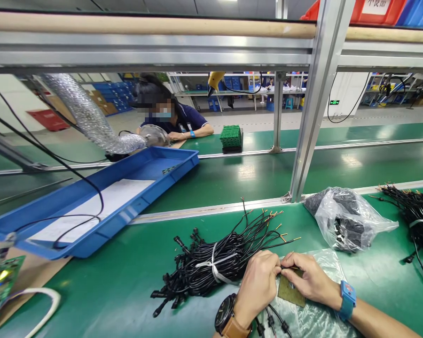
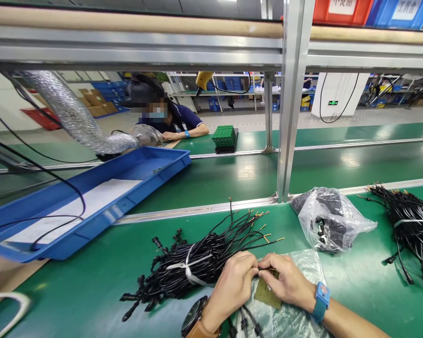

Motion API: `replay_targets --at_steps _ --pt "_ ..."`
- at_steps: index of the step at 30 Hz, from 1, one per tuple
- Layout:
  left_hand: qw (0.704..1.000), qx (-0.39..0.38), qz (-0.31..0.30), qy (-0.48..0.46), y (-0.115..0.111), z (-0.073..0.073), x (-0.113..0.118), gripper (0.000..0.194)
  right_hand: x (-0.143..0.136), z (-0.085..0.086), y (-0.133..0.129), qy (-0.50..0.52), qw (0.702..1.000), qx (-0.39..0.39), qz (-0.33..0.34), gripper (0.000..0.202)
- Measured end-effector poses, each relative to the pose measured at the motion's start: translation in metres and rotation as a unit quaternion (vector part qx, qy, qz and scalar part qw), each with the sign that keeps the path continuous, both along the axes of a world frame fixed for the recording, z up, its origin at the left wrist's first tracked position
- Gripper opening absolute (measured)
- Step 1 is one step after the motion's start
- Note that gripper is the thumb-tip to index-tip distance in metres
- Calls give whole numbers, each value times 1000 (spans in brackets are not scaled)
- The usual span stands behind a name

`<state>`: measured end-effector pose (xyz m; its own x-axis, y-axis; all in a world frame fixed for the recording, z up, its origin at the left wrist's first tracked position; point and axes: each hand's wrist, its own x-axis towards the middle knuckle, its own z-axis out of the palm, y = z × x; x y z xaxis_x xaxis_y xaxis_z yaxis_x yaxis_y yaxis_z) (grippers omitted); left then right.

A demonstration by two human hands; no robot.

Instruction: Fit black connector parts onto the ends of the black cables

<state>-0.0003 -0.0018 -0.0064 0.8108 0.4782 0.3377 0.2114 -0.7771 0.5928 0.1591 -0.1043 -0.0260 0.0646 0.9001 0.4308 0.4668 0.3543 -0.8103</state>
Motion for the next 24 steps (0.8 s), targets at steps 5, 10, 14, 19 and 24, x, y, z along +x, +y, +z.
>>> replay_targets --at_steps 5,10,14,19,24 --pt "999 -28 -6 20 1 9 -3 21 0 -2 2 11 1000 -3 -14 18" --pt "997 -58 -24 37 6 19 -8 17 1 -8 3 42 997 -38 -52 9" --pt "998 -53 -16 21 9 17 -8 21 2 -11 2 60 995 -54 -57 7" --pt "999 -38 -7 8 6 10 -4 23 0 -12 2 36 998 -32 -51 8" --pt "999 -43 -2 5 3 6 -1 23 -2 -10 3 40 998 -15 -38 12"
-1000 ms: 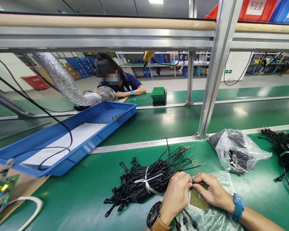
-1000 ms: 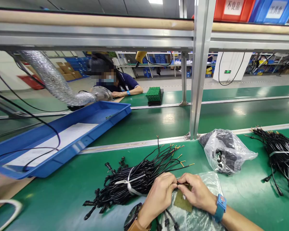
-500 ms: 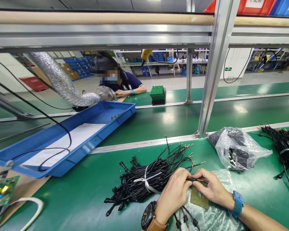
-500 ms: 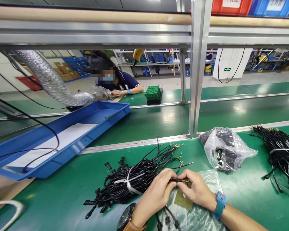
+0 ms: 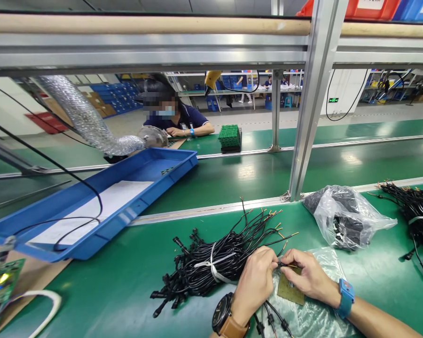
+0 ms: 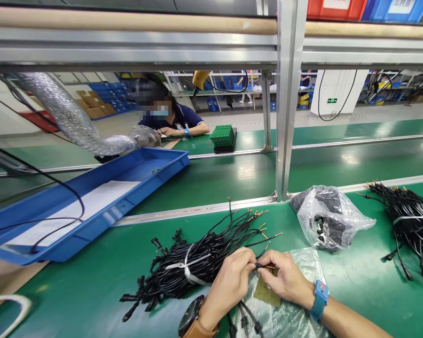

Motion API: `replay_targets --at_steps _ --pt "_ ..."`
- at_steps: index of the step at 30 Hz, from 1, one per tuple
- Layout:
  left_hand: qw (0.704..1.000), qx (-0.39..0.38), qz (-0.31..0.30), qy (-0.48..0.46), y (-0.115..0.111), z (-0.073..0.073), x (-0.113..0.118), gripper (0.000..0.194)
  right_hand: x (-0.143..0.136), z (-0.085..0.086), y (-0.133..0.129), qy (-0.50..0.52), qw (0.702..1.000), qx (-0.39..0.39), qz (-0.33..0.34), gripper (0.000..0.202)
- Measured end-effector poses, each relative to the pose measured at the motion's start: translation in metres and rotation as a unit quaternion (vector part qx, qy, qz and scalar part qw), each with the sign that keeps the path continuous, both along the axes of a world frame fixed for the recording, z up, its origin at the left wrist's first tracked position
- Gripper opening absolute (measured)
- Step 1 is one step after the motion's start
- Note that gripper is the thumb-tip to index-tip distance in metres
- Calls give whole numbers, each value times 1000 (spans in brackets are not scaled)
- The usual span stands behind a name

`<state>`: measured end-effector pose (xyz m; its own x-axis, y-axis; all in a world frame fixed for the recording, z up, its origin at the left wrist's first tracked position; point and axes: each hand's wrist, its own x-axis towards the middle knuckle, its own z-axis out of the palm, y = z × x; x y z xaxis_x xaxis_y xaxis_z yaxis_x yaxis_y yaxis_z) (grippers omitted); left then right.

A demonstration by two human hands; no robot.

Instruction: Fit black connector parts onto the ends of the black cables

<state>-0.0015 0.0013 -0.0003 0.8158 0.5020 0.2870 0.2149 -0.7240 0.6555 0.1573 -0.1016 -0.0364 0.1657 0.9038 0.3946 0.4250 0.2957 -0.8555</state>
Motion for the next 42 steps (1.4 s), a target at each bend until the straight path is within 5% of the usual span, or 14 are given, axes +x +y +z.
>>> replay_targets --at_steps 10,21,26,28,31,34,38,42 --pt "1000 -2 10 0 -1 -3 0 22 -4 -4 5 -14 1000 2 6 15" --pt "1000 -26 -3 15 3 6 -2 22 1 7 1 -60 998 -2 6 13" --pt "1000 -26 -15 8 4 11 -4 22 12 24 -2 -145 987 70 9 22" --pt "1000 -11 -19 15 5 17 -6 21 29 37 -7 -199 972 119 -43 21" --pt "998 27 -21 44 4 25 -11 16 65 54 -18 -259 929 160 -212 38" --pt "996 48 -12 67 1 31 -13 14 98 58 -23 -341 879 30 -333 48" --pt "996 57 -6 66 -1 31 -12 19 117 48 -20 -451 781 -244 -357 22" --pt "998 30 -9 46 0 27 -10 23 115 43 -18 -466 767 -295 -329 10"
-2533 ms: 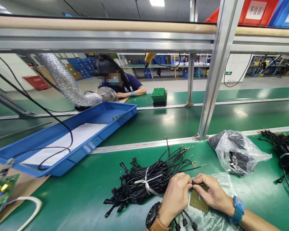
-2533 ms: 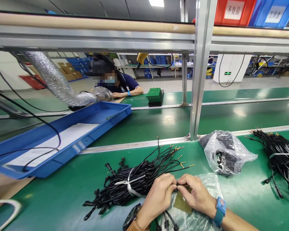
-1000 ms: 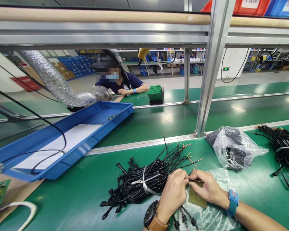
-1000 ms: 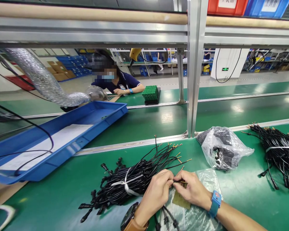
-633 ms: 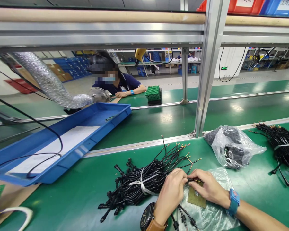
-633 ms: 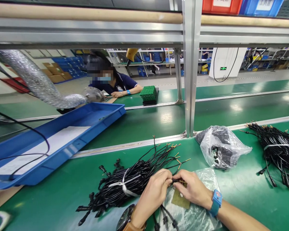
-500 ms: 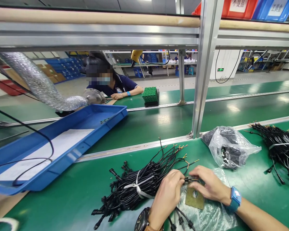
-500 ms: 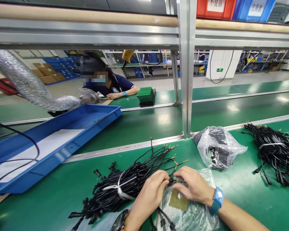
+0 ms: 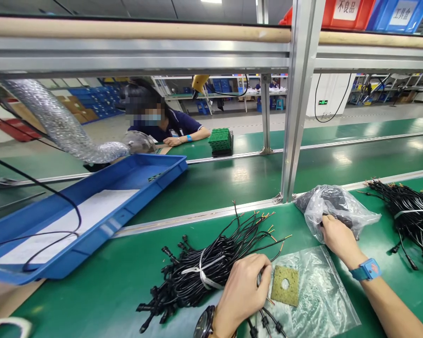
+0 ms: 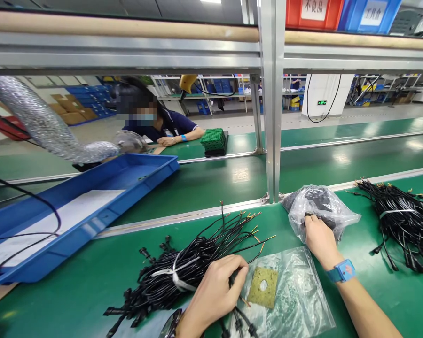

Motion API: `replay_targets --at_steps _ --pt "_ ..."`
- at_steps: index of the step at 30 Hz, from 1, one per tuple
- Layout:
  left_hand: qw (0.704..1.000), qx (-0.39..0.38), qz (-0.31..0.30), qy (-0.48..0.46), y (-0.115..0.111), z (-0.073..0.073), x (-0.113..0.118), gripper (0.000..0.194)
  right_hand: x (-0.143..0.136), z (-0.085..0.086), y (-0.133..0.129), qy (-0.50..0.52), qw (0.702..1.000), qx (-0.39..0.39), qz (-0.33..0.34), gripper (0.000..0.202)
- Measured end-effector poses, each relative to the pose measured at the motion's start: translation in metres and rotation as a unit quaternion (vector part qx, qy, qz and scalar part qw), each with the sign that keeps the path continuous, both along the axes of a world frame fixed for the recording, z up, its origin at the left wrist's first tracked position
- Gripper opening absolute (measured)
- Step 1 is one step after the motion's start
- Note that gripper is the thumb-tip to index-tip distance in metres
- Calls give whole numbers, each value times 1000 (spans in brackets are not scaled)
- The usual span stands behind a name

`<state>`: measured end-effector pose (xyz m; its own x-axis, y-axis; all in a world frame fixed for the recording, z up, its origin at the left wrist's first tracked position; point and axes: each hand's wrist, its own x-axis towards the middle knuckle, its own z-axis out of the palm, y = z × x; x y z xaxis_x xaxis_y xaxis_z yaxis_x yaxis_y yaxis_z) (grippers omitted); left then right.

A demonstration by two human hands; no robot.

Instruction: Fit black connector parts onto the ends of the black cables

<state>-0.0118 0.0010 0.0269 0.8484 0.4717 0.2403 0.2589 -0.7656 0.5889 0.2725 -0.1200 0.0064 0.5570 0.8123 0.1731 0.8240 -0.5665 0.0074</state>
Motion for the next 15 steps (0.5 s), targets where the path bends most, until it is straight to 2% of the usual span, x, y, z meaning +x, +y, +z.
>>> replay_targets --at_steps 6,10,15 --pt "996 -76 -37 31 -2 4 -1 8 0 6 0 11 999 -45 -24 5" --pt "993 -64 -54 84 -4 5 0 11 0 7 0 12 998 -51 -31 6" --pt "985 -18 -31 168 -8 -2 5 14 3 6 -1 22 998 -57 -30 3"
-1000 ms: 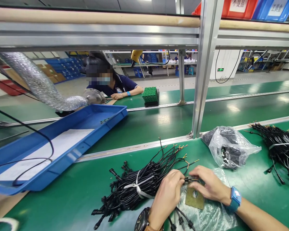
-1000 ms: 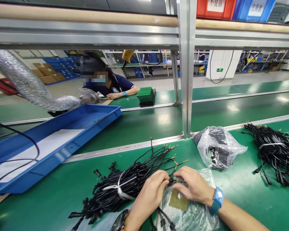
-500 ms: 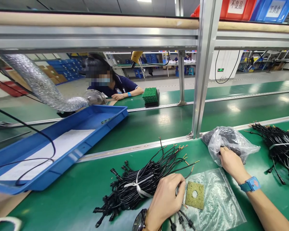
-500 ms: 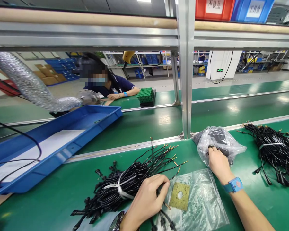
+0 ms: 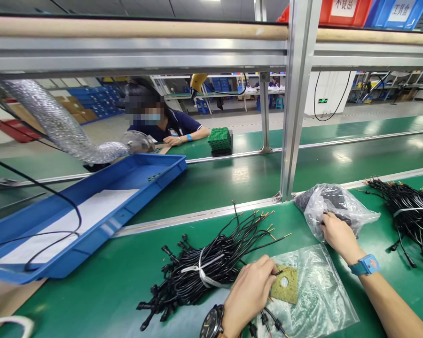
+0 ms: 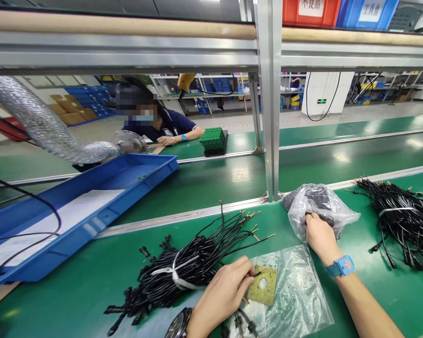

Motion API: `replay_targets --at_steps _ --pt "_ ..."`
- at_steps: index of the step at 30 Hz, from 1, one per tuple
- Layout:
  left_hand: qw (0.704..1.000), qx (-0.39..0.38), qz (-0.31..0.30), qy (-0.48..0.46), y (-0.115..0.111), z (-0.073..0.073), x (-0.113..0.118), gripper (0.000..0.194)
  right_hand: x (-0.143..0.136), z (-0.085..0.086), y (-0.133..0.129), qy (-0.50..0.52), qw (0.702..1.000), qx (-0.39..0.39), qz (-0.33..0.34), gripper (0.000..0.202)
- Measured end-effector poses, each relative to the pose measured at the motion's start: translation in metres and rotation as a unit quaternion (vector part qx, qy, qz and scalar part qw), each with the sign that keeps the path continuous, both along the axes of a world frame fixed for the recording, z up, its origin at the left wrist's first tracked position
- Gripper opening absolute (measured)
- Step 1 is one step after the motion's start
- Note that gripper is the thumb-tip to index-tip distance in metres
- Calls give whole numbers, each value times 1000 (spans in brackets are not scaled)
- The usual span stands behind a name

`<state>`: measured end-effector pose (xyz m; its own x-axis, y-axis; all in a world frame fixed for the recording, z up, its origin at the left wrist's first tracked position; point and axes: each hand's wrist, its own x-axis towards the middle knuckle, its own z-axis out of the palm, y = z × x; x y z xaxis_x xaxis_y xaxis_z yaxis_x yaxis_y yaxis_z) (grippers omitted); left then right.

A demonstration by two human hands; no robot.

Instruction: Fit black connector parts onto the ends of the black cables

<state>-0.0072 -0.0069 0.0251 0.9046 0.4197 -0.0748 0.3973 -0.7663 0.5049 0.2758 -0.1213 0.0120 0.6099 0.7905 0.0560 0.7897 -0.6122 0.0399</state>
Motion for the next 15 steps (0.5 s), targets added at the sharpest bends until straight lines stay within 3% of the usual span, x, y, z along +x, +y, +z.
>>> replay_targets --at_steps 8,15 --pt "1000 27 9 5 -1 -9 1 16 3 -6 -3 9 1000 -1 15 16" --pt "996 82 32 14 -3 -7 1 20 3 -5 -3 22 999 6 33 12"
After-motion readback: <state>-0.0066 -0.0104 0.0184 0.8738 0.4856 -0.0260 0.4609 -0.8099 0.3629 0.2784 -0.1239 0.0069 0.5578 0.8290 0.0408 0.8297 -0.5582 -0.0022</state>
